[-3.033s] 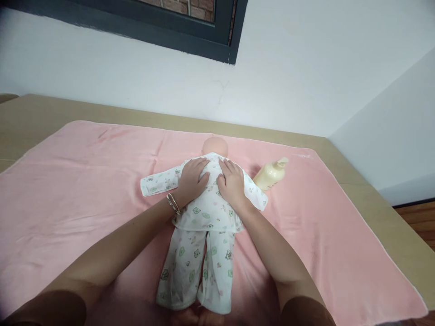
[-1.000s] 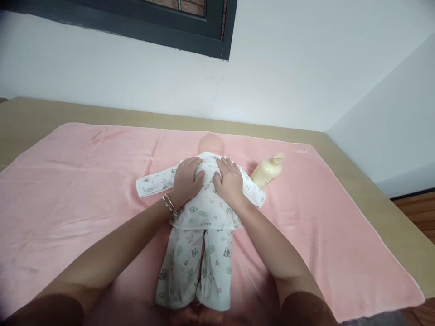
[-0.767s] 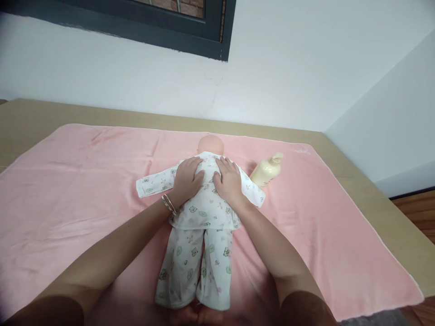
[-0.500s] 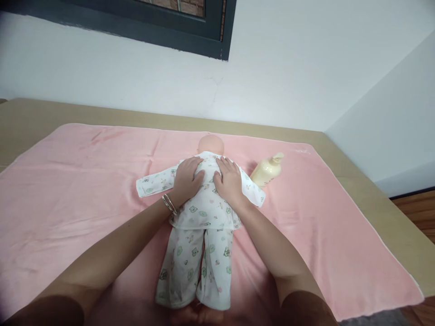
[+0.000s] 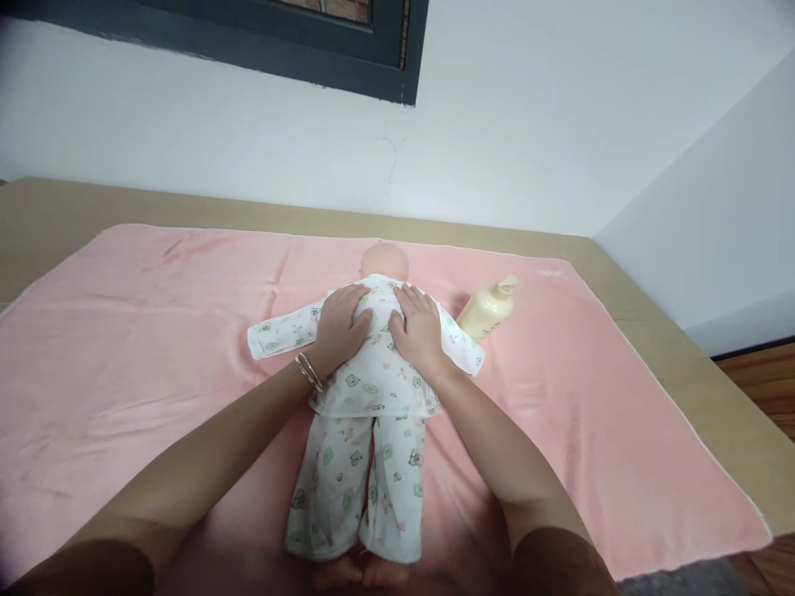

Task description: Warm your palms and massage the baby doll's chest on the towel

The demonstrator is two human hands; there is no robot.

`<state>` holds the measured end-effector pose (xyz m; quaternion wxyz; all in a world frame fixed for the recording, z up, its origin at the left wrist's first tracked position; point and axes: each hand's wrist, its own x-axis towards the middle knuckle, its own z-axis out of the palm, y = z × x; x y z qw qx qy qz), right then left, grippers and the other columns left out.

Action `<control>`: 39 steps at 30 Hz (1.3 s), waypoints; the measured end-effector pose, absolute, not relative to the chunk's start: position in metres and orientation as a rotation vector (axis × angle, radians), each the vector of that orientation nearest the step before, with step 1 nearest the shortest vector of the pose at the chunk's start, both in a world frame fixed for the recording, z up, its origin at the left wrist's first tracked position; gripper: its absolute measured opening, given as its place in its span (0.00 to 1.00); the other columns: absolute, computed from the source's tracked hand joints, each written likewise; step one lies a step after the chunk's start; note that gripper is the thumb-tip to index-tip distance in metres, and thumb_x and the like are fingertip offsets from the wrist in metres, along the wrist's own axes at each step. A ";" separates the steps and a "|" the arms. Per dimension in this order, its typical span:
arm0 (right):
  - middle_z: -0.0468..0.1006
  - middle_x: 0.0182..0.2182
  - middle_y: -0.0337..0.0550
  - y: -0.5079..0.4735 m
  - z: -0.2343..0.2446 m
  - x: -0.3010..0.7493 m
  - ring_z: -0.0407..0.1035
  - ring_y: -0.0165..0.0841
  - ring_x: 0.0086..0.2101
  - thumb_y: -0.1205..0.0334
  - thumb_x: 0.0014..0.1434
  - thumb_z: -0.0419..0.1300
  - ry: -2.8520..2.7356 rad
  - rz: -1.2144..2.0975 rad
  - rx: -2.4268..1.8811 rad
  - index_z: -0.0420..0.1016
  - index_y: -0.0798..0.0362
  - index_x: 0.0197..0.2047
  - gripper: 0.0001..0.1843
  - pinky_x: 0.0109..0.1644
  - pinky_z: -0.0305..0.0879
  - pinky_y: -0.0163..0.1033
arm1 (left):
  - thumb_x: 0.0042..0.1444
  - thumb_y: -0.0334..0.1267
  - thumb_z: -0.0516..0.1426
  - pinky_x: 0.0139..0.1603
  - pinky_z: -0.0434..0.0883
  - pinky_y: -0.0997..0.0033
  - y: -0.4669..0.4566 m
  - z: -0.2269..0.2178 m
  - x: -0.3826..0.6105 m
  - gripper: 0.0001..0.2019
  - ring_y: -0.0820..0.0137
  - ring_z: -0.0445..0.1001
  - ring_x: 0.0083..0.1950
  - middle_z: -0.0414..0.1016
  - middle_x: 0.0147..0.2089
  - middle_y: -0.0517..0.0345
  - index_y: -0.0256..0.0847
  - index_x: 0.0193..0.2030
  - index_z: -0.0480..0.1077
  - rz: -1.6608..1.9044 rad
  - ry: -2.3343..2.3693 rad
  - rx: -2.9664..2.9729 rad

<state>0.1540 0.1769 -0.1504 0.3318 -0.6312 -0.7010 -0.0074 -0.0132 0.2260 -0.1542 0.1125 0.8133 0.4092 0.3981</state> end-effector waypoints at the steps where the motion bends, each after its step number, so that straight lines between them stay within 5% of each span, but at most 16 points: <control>1: 0.68 0.62 0.46 0.177 -0.150 0.154 0.58 0.43 0.63 0.63 0.64 0.47 -1.831 -0.021 -1.646 0.65 0.51 0.64 0.26 0.68 0.52 0.57 | 0.61 0.39 0.49 0.66 0.62 0.54 0.226 -0.155 -0.013 0.18 0.59 0.68 0.61 0.73 0.58 0.49 0.38 0.55 0.68 1.167 1.204 2.384; 30: 0.68 0.62 0.45 0.176 -0.149 0.153 0.58 0.42 0.63 0.63 0.64 0.47 -1.827 -0.022 -1.661 0.65 0.51 0.64 0.26 0.68 0.53 0.57 | 0.61 0.40 0.49 0.66 0.62 0.54 0.226 -0.154 -0.013 0.18 0.59 0.68 0.61 0.73 0.58 0.49 0.38 0.55 0.69 1.176 1.205 2.373; 39: 0.66 0.63 0.52 0.169 -0.144 0.146 0.57 0.48 0.64 0.62 0.65 0.47 -1.803 -0.088 -1.785 0.65 0.55 0.64 0.26 0.68 0.53 0.60 | 0.60 0.40 0.50 0.67 0.61 0.52 0.224 -0.157 -0.012 0.18 0.58 0.67 0.63 0.73 0.59 0.49 0.39 0.55 0.69 1.199 1.268 2.358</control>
